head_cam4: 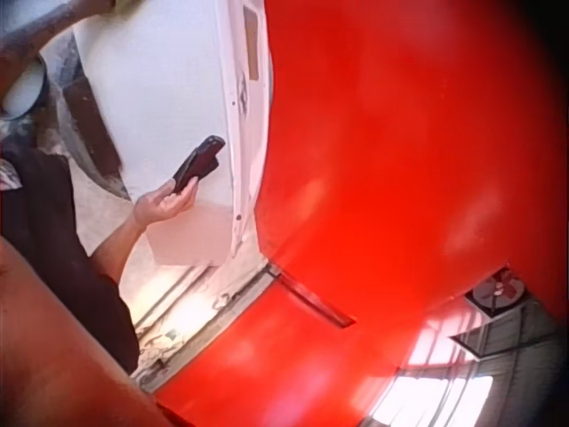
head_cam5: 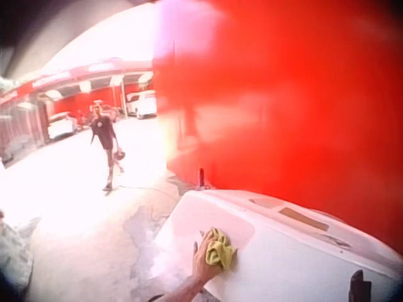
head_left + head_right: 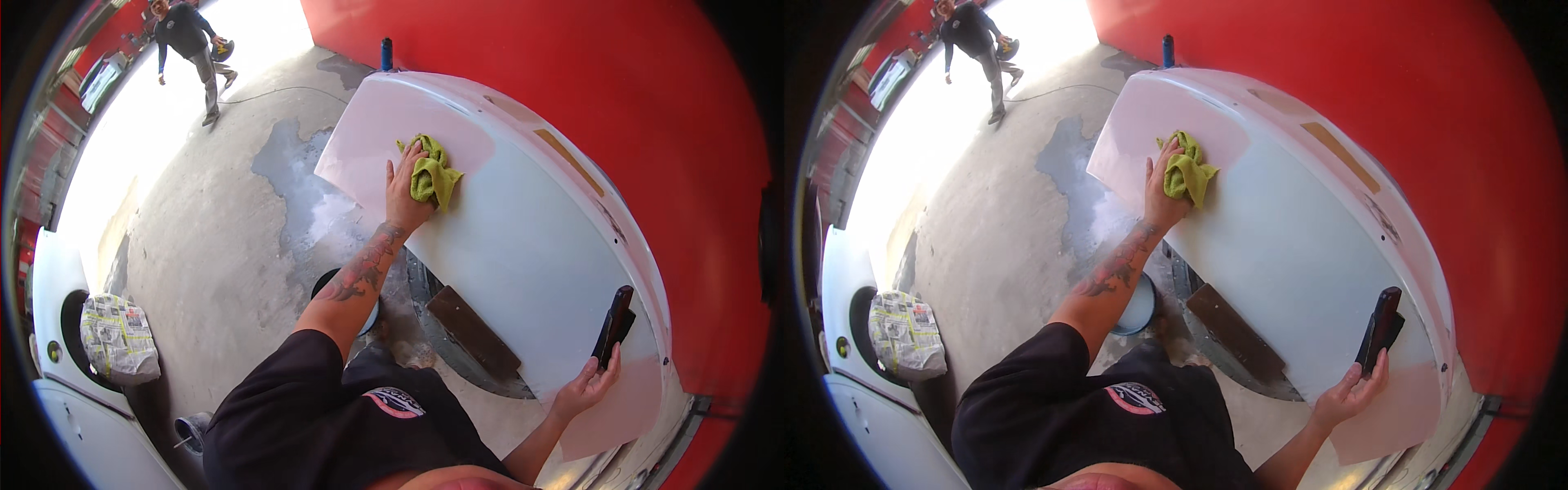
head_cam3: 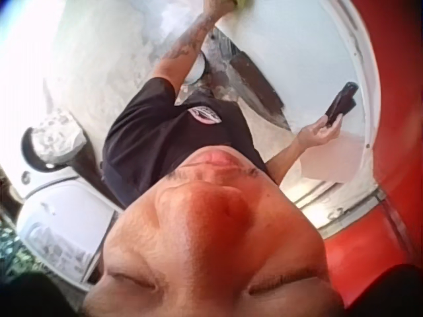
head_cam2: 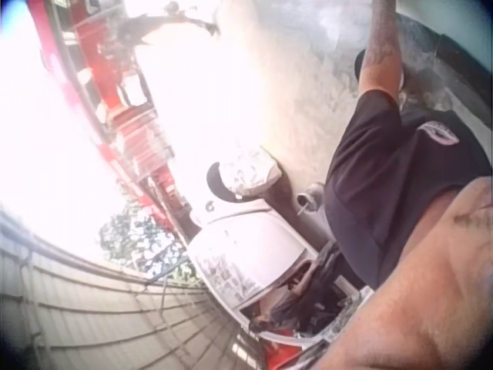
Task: Sanding and wiping a car body panel during a repair or detailing process.
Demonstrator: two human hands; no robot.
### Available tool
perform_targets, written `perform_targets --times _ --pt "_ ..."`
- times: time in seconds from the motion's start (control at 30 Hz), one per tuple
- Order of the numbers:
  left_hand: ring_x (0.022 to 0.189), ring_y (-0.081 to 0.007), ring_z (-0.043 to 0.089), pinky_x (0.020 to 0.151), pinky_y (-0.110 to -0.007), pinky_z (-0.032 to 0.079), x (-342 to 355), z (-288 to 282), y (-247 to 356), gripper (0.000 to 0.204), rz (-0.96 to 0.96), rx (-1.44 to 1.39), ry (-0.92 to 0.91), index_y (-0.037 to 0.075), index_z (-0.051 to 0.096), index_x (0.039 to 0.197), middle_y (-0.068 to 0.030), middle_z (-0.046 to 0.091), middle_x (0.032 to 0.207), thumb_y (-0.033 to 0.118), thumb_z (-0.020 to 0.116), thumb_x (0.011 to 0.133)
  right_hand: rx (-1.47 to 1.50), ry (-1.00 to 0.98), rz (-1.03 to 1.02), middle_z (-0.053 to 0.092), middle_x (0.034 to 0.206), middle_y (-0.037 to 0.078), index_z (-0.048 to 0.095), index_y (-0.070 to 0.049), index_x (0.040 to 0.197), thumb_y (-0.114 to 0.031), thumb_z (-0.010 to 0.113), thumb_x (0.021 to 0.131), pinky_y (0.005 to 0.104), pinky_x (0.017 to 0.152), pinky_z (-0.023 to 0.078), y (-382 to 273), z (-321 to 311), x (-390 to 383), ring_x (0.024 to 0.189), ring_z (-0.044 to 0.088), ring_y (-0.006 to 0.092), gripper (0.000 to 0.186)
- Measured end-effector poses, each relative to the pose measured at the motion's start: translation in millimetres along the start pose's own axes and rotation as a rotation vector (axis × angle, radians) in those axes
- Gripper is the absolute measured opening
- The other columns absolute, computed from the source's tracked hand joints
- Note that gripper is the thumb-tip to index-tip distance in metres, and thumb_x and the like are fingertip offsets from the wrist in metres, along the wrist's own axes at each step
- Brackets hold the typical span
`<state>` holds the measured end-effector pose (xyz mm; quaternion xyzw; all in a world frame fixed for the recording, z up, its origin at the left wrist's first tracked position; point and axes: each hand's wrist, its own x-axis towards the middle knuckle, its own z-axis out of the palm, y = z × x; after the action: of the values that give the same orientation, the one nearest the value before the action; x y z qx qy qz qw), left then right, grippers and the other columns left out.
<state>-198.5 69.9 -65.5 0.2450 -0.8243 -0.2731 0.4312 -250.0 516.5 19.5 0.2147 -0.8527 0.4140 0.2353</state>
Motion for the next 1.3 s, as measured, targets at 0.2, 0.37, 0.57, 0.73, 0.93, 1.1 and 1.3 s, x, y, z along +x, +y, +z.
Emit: perform_targets --times 0.2,0.37,0.57,0.73,0.93,1.1,1.3 --pt "0.148 -0.0334 0.041 0.12 -0.069 0.02 19.6 -25.8 -93.6 0.084 -0.353 0.027 0.075 0.016 0.036 0.156 -0.0076 0.044 0.16 0.021 0.078 0.083 -0.059 -0.128 -0.166 0.059 0.139 0.02 0.056 0.001 0.143 -0.019 0.056 0.106 0.0475 0.103 0.042 -37.6 40.7 7.3 0.131 0.05 0.0361 0.042" --pt "0.155 -0.0438 0.023 0.118 -0.074 0.017 40.2 -52.4 -119.6 0.099 -0.369 0.027 -0.116 0.03 0.027 0.163 -0.0161 0.028 0.168 0.03 0.08 0.08 -0.188 -0.346 -0.569 0.058 0.139 0.018 0.062 -0.003 0.139 -0.008 0.062 0.1 0.0482 0.103 0.042 -92.7 120.3 40.6 0.117 0.052 0.0356 0.04" --pt "0.151 -0.0513 0.024 0.121 -0.057 0.025 67.8 -57.3 -143.0 0.075 -0.373 -0.147 -0.173 0.018 0.054 0.147 -0.0254 0.035 0.16 0.025 0.083 0.079 -0.43 -0.328 -0.886 0.06 0.138 0.007 0.065 -0.012 0.139 -0.008 0.071 0.09 0.0435 0.1 0.044 -141.9 231.7 101.0 0.117 0.054 0.0309 0.05" --pt "0.107 -0.0397 0.069 0.091 -0.044 0.054 105.1 -95.6 -101.8 0.041 -0.4 -0.362 -0.093 0.007 0.068 0.117 -0.0216 0.073 0.109 0.011 0.079 0.077 -0.535 -0.234 -0.936 0.06 0.138 0.006 0.067 -0.013 0.136 -0.002 0.065 0.089 0.0438 0.101 0.044 -158.7 274.2 120.1 0.118 0.053 0.0309 0.049" --pt "0.102 -0.0393 0.07 0.088 -0.048 0.055 161.9 -99.7 19.9 0.041 0.052 -0.277 -0.293 0.009 0.069 0.111 -0.019 0.074 0.101 0.005 0.074 0.07 -0.488 -0.348 -1.031 0.059 0.136 0.011 0.067 -0.016 0.137 0.0 0.06 0.088 0.0469 0.098 0.044 -140.3 264.9 99.4 0.113 0.053 0.0344 0.052" --pt "0.097 -0.0379 0.07 0.084 -0.049 0.056 176.1 -63.5 95.1 0.034 0.237 -0.213 -0.479 0.011 0.068 0.104 -0.0151 0.072 0.097 0.017 0.077 0.072 -0.516 -0.293 -1.051 0.061 0.132 0.016 0.065 -0.017 0.133 -0.007 0.058 0.091 0.0538 0.102 0.043 -179.1 287.6 124.6 0.12 0.054 0.0381 0.045" --pt "0.095 -0.0381 0.071 0.084 -0.049 0.057 181.7 -51.0 92.4 0.033 0.184 -0.165 -0.467 0.011 0.068 0.104 -0.0164 0.073 0.095 0.019 0.075 0.074 -0.504 -0.341 -1.024 0.063 0.131 0.018 0.068 -0.018 0.131 -0.011 0.058 0.091 0.0548 0.1 0.044 -171.3 281.3 123.3 0.118 0.058 0.0372 0.042"
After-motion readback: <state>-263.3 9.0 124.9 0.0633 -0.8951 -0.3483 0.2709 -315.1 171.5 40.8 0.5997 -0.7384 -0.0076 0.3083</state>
